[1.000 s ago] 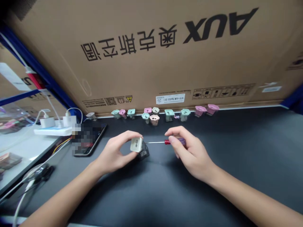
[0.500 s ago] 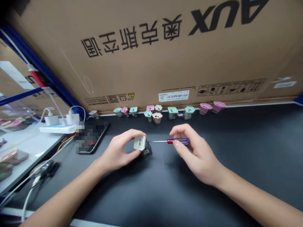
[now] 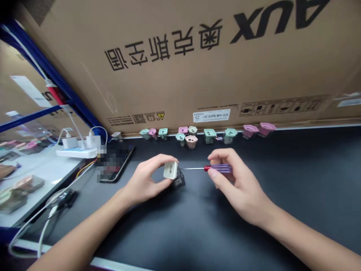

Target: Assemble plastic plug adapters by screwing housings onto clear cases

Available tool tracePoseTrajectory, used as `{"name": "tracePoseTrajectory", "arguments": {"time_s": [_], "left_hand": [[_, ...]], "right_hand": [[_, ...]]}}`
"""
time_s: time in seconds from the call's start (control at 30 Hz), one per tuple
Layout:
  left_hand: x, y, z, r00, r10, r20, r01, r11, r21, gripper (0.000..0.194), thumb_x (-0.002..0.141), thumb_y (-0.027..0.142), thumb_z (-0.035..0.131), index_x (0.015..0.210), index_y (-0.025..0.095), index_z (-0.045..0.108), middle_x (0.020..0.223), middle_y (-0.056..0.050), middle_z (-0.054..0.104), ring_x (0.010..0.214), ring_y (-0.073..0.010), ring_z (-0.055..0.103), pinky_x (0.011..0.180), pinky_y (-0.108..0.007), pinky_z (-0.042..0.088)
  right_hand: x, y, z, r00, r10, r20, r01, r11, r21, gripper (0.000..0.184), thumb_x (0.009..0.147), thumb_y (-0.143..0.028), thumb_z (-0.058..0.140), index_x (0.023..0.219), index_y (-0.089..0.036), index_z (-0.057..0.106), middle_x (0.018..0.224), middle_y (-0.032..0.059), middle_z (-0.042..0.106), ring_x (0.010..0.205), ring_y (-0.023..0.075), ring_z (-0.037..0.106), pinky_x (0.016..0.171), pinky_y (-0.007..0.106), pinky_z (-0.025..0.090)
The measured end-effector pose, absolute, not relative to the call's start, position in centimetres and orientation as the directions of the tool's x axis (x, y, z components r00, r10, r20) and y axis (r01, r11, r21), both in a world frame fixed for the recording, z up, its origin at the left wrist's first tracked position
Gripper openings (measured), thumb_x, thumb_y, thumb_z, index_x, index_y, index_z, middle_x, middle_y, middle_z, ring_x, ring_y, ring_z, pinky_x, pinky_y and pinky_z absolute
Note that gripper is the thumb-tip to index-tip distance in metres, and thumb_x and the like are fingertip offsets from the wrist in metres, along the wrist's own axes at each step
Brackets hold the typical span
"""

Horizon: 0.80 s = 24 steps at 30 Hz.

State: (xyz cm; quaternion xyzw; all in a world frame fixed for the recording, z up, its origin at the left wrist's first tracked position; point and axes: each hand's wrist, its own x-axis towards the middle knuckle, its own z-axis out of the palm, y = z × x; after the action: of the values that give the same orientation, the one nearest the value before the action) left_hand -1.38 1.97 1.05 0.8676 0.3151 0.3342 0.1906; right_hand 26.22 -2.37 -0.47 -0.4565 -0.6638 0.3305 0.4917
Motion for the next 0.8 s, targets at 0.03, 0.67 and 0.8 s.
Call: {"name": "tracePoseTrajectory", "arguments": {"time_s": [0.03,0.67,0.8], "left_hand": [[-1.39,1.97,1.05,0.578,0.675,0.459,0.421,-0.728,0.540,0.041,0.085,0.012,0.064,0.125,0.022,0.060,0.125,-0.003,0.068,0.113,-0.0160,0.065,0.102,-0.026,0.049],[-1.48,1.77,1.43,0.492,0.781,0.385,0.428,-0.602,0.674,0.040,0.086,0.022,0.071,0.125,0.023,0.063,0.119,-0.004,0.074,0.103,-0.0168,0.071,0.096,-0.027,0.056],[-1.37,1.68,1.48,0.489,0.776,0.399,0.382,-0.602,0.701,0.039,0.087,0.023,0.072,0.125,0.022,0.063,0.116,-0.005,0.074,0.100,-0.0169,0.072,0.097,-0.030,0.058]], "right_hand": [[26.27,-2.28,-0.56,-0.098,0.939,0.328,0.280,0.343,-0.897,0.020,0.100,-0.043,0.057,0.114,-0.028,0.055,0.077,-0.0015,0.056,0.062,0.0157,0.057,0.059,0.030,0.050],[26.33,-1.62,-0.88,-0.103,0.943,0.317,0.164,0.330,-0.929,0.021,0.098,-0.039,0.061,0.112,-0.026,0.054,0.076,-0.0020,0.058,0.063,0.0170,0.062,0.064,0.034,0.052],[26.09,-1.79,-0.63,-0.081,0.940,0.331,0.163,0.340,-0.926,0.020,0.097,-0.039,0.063,0.110,-0.025,0.055,0.082,0.0002,0.062,0.069,0.0179,0.064,0.068,0.034,0.054]]}}
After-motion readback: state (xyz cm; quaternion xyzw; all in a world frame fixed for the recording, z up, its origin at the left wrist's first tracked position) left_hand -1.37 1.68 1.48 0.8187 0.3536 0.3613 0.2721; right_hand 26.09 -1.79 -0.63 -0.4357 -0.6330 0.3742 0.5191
